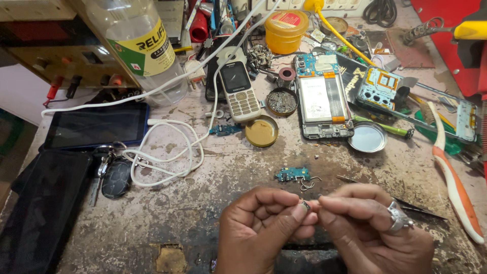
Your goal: The person works at a cluttered electronics repair bench, handling a small phone circuit board and tiny components with their fingers, then uses a soldering iron to work on the board, at one point dipping into a small round tin of flux. They hold the board steady with one hand while applying the soldering iron tip to it with the other.
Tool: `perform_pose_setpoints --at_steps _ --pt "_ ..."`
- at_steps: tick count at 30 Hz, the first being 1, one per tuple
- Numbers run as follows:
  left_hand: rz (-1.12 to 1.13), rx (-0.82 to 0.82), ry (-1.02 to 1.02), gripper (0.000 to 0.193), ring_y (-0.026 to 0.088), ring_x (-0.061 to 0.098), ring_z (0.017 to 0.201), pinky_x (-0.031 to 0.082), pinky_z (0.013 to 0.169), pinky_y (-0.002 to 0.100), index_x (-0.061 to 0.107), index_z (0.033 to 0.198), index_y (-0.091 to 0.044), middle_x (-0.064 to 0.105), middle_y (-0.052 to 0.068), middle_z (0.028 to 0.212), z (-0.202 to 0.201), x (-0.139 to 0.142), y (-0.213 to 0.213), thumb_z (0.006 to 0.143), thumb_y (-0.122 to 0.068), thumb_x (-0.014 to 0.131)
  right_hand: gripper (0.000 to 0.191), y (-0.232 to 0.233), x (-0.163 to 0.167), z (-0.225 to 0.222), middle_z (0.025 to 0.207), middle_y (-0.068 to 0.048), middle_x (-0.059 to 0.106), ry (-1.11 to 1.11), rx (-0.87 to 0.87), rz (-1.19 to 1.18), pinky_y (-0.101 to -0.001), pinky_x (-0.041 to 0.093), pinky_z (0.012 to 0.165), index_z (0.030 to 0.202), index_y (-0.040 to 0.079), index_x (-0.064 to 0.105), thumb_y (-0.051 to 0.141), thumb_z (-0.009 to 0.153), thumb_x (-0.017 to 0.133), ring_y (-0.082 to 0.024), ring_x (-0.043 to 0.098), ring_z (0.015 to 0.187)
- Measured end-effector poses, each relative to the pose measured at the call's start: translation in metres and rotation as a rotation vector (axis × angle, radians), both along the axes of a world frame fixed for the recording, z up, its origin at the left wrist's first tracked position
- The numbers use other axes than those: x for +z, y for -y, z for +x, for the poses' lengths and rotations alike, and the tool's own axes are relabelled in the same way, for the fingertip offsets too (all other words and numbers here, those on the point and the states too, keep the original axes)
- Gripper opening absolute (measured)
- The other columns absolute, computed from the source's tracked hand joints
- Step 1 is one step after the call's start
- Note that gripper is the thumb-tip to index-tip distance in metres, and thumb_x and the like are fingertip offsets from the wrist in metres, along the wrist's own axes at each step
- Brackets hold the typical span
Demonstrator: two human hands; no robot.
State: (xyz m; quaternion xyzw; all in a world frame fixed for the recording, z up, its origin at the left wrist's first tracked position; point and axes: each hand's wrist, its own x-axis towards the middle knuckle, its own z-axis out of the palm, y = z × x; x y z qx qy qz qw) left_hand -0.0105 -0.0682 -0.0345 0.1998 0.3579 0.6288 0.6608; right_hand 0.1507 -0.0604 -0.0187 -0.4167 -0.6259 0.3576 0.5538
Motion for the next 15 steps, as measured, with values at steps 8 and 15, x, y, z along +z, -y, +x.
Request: perform_pose_setpoints --at_steps 8,15 --pt "0.000 0.007 -0.042 0.010 0.021 0.079 0.081 0.068 0.070 0.032 0.070 0.096 0.008 0.079 0.019 0.089 0.0030 -0.0042 0.0030 0.086 0.008 0.073 0.021 -0.0004 -0.0009 0.0083 0.098 -0.019 0.078 -0.020 0.014 0.007 -0.0280 0.064 0.083 0.103 -0.006 0.074 -0.012 0.083 0.073 -0.019 0.077 0.092" --pt "0.040 0.003 -0.025 0.010 0.019 0.078 0.081 0.067 0.072 0.032 0.070 0.097 0.007 0.079 0.018 0.091 0.0046 -0.0055 0.0034 0.087 0.008 0.072 0.019 0.0016 -0.0096 0.0064 0.091 -0.019 0.076 -0.025 -0.011 0.100 -0.0293 0.063 0.087 0.103 -0.008 0.073 -0.012 0.085 0.074 -0.018 0.076 0.087"
